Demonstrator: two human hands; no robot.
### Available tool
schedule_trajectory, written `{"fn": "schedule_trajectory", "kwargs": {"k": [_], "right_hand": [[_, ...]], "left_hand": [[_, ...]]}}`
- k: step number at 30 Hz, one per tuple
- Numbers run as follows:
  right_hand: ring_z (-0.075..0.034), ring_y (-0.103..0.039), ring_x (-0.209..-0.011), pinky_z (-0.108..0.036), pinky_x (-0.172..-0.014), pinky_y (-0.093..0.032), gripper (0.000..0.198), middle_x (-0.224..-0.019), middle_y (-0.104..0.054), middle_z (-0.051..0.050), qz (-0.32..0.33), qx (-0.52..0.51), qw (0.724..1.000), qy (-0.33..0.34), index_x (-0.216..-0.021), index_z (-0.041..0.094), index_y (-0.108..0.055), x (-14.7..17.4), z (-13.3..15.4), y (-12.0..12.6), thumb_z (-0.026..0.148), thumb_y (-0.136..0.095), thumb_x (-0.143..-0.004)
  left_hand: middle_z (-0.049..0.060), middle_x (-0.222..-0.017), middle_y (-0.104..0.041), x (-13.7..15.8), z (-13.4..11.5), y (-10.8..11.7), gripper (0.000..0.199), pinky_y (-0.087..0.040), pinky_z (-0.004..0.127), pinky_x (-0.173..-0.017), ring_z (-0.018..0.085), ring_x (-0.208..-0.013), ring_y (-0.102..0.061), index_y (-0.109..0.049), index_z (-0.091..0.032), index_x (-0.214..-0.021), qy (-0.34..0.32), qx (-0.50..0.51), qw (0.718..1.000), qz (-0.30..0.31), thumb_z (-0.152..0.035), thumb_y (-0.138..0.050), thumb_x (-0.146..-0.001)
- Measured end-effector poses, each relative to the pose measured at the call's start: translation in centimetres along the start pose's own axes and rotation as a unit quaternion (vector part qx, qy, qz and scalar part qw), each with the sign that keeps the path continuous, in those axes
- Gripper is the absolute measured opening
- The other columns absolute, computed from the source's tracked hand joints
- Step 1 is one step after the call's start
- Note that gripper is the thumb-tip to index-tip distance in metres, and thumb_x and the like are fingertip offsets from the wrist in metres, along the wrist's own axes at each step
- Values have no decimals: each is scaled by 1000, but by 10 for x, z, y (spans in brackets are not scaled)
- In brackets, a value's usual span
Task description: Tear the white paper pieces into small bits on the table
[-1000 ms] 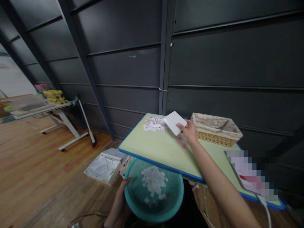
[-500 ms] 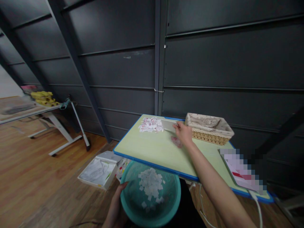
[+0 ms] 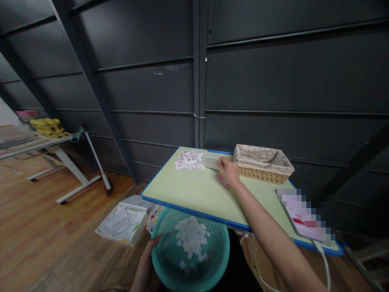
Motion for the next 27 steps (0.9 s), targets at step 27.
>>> {"fn": "schedule_trajectory", "kwargs": {"k": [27], "right_hand": [[-21, -60, -71, -27, -60, -34, 22, -82, -72, -7, -5, -86, 996, 6, -88, 19, -69, -3, 0, 22, 32, -52, -82]], "left_hand": [[7, -66, -78, -2, 4, -2, 44, -53, 49, -86, 31, -83, -74, -57, -9, -119, 10, 5, 1000, 13, -16, -62, -76]]}}
Point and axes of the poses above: each hand's wrist, its own x-axis away from the middle knuckle, its own y-axis out of the back of the hand, z = x × y, the point moved 10 cm from there along -x, towards the middle knuckle
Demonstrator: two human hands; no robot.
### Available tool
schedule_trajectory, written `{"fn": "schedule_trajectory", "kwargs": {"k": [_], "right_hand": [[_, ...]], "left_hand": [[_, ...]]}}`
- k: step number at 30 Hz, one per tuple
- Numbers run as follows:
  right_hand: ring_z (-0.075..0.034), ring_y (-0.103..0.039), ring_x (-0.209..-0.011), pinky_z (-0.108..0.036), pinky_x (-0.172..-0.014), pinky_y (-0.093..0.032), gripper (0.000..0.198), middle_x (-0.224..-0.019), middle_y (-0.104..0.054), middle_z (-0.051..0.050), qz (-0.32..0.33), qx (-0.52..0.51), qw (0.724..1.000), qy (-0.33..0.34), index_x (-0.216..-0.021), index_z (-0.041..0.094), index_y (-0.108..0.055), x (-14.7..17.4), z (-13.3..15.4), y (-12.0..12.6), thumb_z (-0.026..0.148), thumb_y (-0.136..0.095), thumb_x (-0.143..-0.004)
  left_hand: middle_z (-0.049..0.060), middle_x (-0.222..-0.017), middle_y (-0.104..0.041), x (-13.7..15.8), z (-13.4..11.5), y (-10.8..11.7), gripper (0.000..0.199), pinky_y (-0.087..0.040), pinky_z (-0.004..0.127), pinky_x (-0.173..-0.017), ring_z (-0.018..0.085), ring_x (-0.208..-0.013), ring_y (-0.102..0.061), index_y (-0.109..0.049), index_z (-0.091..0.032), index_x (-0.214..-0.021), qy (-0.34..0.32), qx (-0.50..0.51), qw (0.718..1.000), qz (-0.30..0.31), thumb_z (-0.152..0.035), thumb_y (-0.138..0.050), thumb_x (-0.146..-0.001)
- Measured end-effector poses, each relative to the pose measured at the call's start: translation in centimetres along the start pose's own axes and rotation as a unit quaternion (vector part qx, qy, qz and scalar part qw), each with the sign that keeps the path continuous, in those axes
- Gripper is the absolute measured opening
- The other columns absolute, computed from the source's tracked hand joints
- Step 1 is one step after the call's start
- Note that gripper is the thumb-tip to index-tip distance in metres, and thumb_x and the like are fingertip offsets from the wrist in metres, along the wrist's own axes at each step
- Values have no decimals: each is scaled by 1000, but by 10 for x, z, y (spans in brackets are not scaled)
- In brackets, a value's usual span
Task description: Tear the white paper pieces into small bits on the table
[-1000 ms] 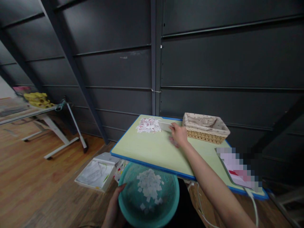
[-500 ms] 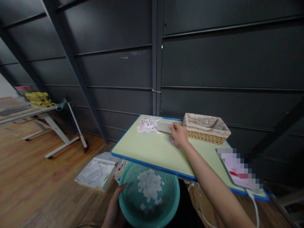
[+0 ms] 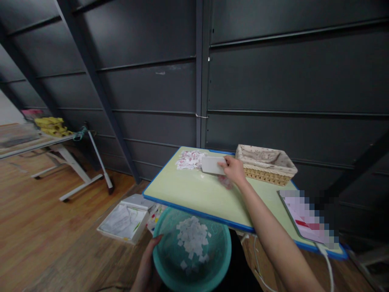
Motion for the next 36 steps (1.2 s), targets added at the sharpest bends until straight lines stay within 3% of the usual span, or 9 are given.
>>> {"fn": "schedule_trajectory", "kwargs": {"k": [8, 13, 17, 21, 24, 28, 33, 36], "right_hand": [[-19, -59, -67, -27, -58, -34, 19, -76, -70, -6, 12, -8, 1000, -11, -79, 17, -69, 0, -2, 0, 31, -57, -76], [-20, -61, -69, -27, -60, -38, 20, -78, -70, -7, 10, -74, 997, -16, -81, 16, -69, 1, -2, -2, 31, -57, -75], [-20, -61, -70, -26, -61, -38, 21, -80, -71, -7, 15, -87, 996, -20, -81, 16, -69, 1, -4, -7, 32, -57, -75], [-19, -59, -67, -26, -59, -37, 20, -75, -70, -7, 29, -94, 995, -6, -78, 15, -69, 2, 1, -12, 31, -57, -73], [-17, -56, -61, -26, -56, -35, 20, -69, -67, -5, 52, -140, 989, 3, -74, 14, -67, 3, 6, -14, 31, -58, -71], [-12, -47, -53, -23, -49, -29, 19, -58, -58, 1, 143, -254, 956, 24, -63, 15, -61, 12, 23, -25, 33, -64, -64], [-9, -41, -46, -21, -44, -25, 26, -52, -49, 5, 300, -366, 881, 10, -62, 16, -55, 38, 47, -56, 36, -71, -61], [-8, -41, -46, -21, -44, -26, 32, -51, -49, 5, 347, -412, 843, 5, -60, 15, -54, 49, 57, -65, 37, -77, -56]], "left_hand": [[2, -53, -74, 3, -2, -1, 6, -55, 47, -84, 30, -80, -74, -66, -16, -81, -6, -5, 1000, -6, -17, -63, -75], [4, -55, -74, 4, -2, -4, 5, -54, 44, -86, 29, -82, -74, -63, -17, -71, 0, 2, 1000, 4, -15, -62, -75], [3, -54, -74, 3, -3, -3, 5, -54, 46, -86, 30, -84, -74, -65, -15, -78, -5, 10, 1000, -1, -14, -62, -74], [5, -57, -75, 0, -1, -1, 27, -55, 47, -83, 31, -83, -74, -65, -10, -101, -3, 8, 1000, -9, -14, -61, -75], [6, -59, -76, -1, -1, 2, 24, -54, 47, -84, 31, -82, -74, -65, -10, -99, -7, -5, 1000, -17, -16, -61, -76], [4, -56, -75, -2, -2, 2, 13, -54, 47, -86, 29, -80, -74, -65, -13, -88, -17, -3, 1000, -3, -17, -61, -77], [6, -61, -77, -4, 1, -1, 16, -54, 45, -85, 29, -81, -74, -66, -11, -92, -11, 22, 1000, 20, -18, -61, -78], [6, -63, -77, -6, 0, 1, 11, -54, 46, -84, 28, -80, -74, -67, -13, -86, -23, 22, 999, 12, -17, -61, -77]]}}
Point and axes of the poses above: each hand's wrist, its own x-axis away from the middle knuckle, its own y-axis out of the back of the hand, z = x × y, the point moved 10 cm from there along -x, towards the middle knuckle
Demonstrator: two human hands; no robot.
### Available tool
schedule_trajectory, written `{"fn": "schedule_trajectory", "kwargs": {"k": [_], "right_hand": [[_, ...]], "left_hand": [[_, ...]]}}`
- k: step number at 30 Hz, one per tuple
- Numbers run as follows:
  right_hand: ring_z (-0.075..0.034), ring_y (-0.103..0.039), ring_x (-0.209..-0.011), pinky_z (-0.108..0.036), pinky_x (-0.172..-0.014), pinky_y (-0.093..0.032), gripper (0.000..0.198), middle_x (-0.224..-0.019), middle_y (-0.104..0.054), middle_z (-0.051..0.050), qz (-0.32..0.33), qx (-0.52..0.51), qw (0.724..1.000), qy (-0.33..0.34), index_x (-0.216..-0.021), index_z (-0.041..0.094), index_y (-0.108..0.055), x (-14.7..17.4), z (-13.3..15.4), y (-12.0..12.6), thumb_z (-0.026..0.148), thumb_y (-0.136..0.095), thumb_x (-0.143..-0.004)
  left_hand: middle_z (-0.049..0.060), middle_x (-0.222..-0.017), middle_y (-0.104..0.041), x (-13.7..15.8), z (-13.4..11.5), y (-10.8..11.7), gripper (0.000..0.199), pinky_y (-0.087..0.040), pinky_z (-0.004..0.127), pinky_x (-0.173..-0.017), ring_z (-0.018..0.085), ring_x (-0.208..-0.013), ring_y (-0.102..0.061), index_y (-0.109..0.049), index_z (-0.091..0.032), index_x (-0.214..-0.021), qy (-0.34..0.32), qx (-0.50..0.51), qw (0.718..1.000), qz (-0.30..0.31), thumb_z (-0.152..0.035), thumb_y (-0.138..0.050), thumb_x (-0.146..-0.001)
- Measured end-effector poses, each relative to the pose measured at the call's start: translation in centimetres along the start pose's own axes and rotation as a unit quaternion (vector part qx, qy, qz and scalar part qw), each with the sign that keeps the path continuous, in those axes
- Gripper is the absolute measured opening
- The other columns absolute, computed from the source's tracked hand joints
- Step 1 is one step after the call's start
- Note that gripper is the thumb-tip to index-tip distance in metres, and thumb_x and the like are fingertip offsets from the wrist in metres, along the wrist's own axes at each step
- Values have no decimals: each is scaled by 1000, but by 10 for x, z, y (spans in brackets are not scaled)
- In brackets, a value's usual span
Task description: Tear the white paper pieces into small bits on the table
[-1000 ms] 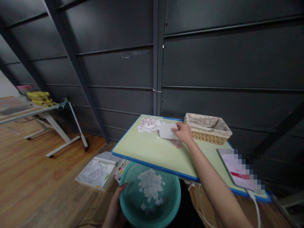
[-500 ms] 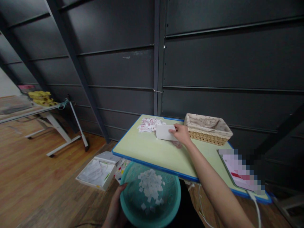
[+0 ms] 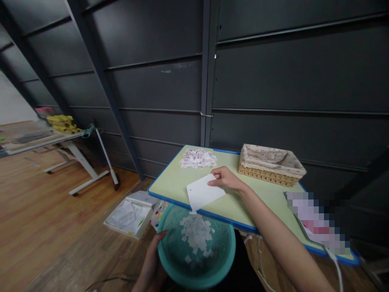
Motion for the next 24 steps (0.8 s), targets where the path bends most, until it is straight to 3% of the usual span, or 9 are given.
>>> {"fn": "schedule_trajectory", "kwargs": {"k": [3, 6, 9, 11, 17, 21, 24], "right_hand": [[-10, -48, -48, -22, -46, -32, 37, -55, -56, 2, -57, -74, 996, 14, -66, 14, -59, 0, 3, 13, 41, -80, -53], [-14, -54, -54, -25, -49, -37, 41, -65, -65, -4, -226, -102, 968, 43, -75, 13, -62, 6, 4, 54, 45, -77, -55], [-18, -59, -61, -26, -53, -40, 39, -74, -70, -9, -378, -6, 923, 65, -81, 13, -66, 20, 8, 89, 47, -70, -64], [-21, -61, -66, -27, -56, -40, 36, -78, -71, -11, -425, 99, 897, 71, -85, 13, -69, 26, 13, 98, 46, -63, -71], [-21, -64, -69, -27, -61, -37, 33, -81, -74, -8, -377, 355, 854, 49, -95, 18, -72, 14, 15, 75, 39, -47, -87], [-22, -66, -73, -27, -62, -36, 34, -86, -74, -9, -354, 449, 820, 27, -104, 20, -71, 9, 12, 61, 37, -45, -90], [-23, -66, -74, -27, -62, -35, 34, -86, -74, -9, -345, 475, 809, 19, -107, 21, -70, 6, 10, 58, 37, -44, -91]], "left_hand": [[4, -65, -78, 1, -2, -2, 10, -54, 45, -85, 28, -81, -74, -67, -15, -85, -15, -3, 1000, 12, -17, -63, -76], [5, -67, -79, 2, -3, -4, 20, -54, 44, -86, 27, -83, -74, -66, -13, -95, -19, 6, 1000, 22, -17, -63, -76], [7, -70, -79, 3, 0, -5, 22, -53, 44, -86, 28, -83, -74, -66, -11, -98, -8, 21, 999, 30, -17, -62, -77], [8, -72, -79, 2, 1, -5, 24, -53, 45, -86, 28, -84, -73, -66, -11, -100, -3, 25, 999, 33, -17, -62, -77], [6, -64, -78, -5, 3, 1, 20, -54, 43, -84, 28, -85, -73, -66, -11, -96, 2, 5, 1000, 24, -18, -62, -78], [6, -58, -76, -3, 2, 3, 21, -55, 43, -83, 29, -83, -74, -66, -10, -97, 10, -1, 1000, 3, -19, -61, -79], [5, -57, -76, -1, 2, 2, 22, -55, 44, -82, 30, -82, -74, -66, -10, -97, 12, -1, 1000, -2, -19, -62, -77]]}}
Point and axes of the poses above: each hand's wrist, its own x-axis away from the middle knuckle, its own y-axis out of the back of the hand, z = x × y, the point moved 10 cm from there along -x, towards the middle knuckle
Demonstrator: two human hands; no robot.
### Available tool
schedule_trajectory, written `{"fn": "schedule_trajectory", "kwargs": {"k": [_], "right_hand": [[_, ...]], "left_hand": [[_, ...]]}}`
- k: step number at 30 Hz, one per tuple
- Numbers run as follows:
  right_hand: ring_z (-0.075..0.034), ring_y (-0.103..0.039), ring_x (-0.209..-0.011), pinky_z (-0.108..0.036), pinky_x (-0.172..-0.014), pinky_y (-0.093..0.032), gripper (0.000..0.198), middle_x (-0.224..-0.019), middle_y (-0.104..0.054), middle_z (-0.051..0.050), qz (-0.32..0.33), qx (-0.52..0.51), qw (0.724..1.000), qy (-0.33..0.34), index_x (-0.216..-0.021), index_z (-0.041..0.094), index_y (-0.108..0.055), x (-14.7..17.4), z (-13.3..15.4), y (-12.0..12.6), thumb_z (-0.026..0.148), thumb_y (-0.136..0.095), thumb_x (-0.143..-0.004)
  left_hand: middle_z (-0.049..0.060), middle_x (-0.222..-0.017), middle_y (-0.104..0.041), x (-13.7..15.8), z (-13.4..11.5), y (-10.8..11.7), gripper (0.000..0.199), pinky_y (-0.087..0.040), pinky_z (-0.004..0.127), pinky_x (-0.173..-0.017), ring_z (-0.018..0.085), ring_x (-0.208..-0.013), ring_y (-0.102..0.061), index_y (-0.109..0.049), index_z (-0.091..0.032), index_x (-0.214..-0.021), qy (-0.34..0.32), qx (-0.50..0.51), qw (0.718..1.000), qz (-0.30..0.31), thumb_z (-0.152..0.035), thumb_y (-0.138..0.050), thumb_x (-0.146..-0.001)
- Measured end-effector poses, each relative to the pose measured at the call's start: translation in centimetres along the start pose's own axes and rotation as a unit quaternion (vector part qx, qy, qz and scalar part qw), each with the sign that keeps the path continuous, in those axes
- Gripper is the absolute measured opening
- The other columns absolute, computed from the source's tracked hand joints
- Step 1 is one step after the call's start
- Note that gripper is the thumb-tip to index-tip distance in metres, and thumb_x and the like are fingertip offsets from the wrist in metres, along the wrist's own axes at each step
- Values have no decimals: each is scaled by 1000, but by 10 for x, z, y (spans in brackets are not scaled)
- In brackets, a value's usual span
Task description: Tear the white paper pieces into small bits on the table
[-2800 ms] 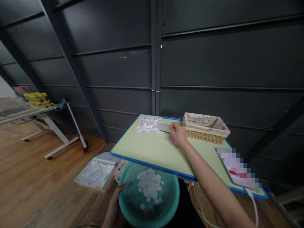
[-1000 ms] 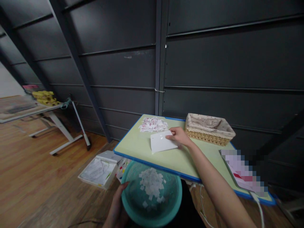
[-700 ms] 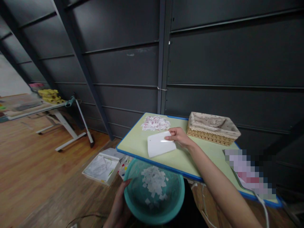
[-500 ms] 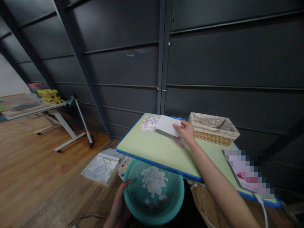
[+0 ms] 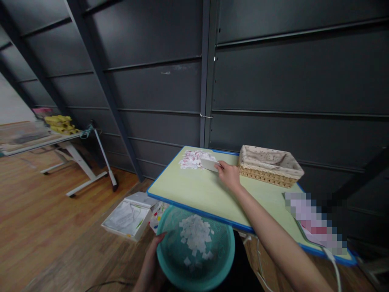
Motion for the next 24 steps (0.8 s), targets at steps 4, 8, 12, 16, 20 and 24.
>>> {"fn": "schedule_trajectory", "kwargs": {"k": [4, 8, 12, 16, 20, 24], "right_hand": [[-22, -66, -76, -27, -63, -35, 33, -89, -75, -8, 11, -2, 1000, 3, -106, 22, -70, -2, 0, -2, 36, -45, -91], [-21, -66, -77, -26, -64, -35, 34, -92, -74, -9, 7, -13, 1000, -8, -108, 20, -69, -3, -2, 1, 36, -44, -91], [-21, -66, -77, -27, -64, -35, 33, -91, -74, -8, 19, -19, 1000, -4, -106, 20, -70, -3, 1, 3, 35, -44, -91], [-21, -65, -74, -27, -62, -33, 32, -87, -74, -9, 31, 13, 999, -10, -102, 20, -70, -3, 1, 8, 34, -44, -90], [-21, -64, -69, -28, -59, -31, 31, -82, -74, -9, 25, 72, 997, -21, -101, 20, -71, -3, -1, 21, 33, -45, -89], [-22, -64, -70, -28, -58, -30, 32, -81, -74, -9, 27, 88, 996, -11, -98, 21, -72, -2, 2, 26, 34, -45, -87]], "left_hand": [[4, -56, -75, 0, 2, -2, 32, -54, 47, -84, 30, -82, -74, -62, -8, -108, 6, -10, 1000, 9, -20, -61, -79], [6, -64, -78, 0, 2, -2, 46, -53, 46, -86, 30, -84, -74, -54, -6, -123, 5, -3, 1000, 19, -19, -61, -79], [10, -79, -80, 0, 4, -2, 49, -54, 46, -86, 30, -85, -74, -54, -8, -124, 15, -7, 1000, 20, -20, -64, -77], [9, -73, -80, -3, 4, 1, 46, -54, 46, -85, 30, -85, -73, -57, -7, -121, 11, -12, 1000, 10, -20, -64, -77], [7, -70, -79, -5, 5, 4, 48, -54, 47, -84, 31, -83, -74, -57, -8, -120, 9, -2, 1000, 9, -21, -66, -75], [10, -79, -80, -4, 6, 1, 48, -54, 47, -84, 30, -84, -73, -55, -8, -121, 11, -6, 1000, 28, -22, -65, -76]]}}
Point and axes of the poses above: each hand's wrist, its own x-axis away from the middle knuckle, its own y-axis out of the back of the hand, z = x × y, the point moved 10 cm from there along -x, towards the middle knuckle
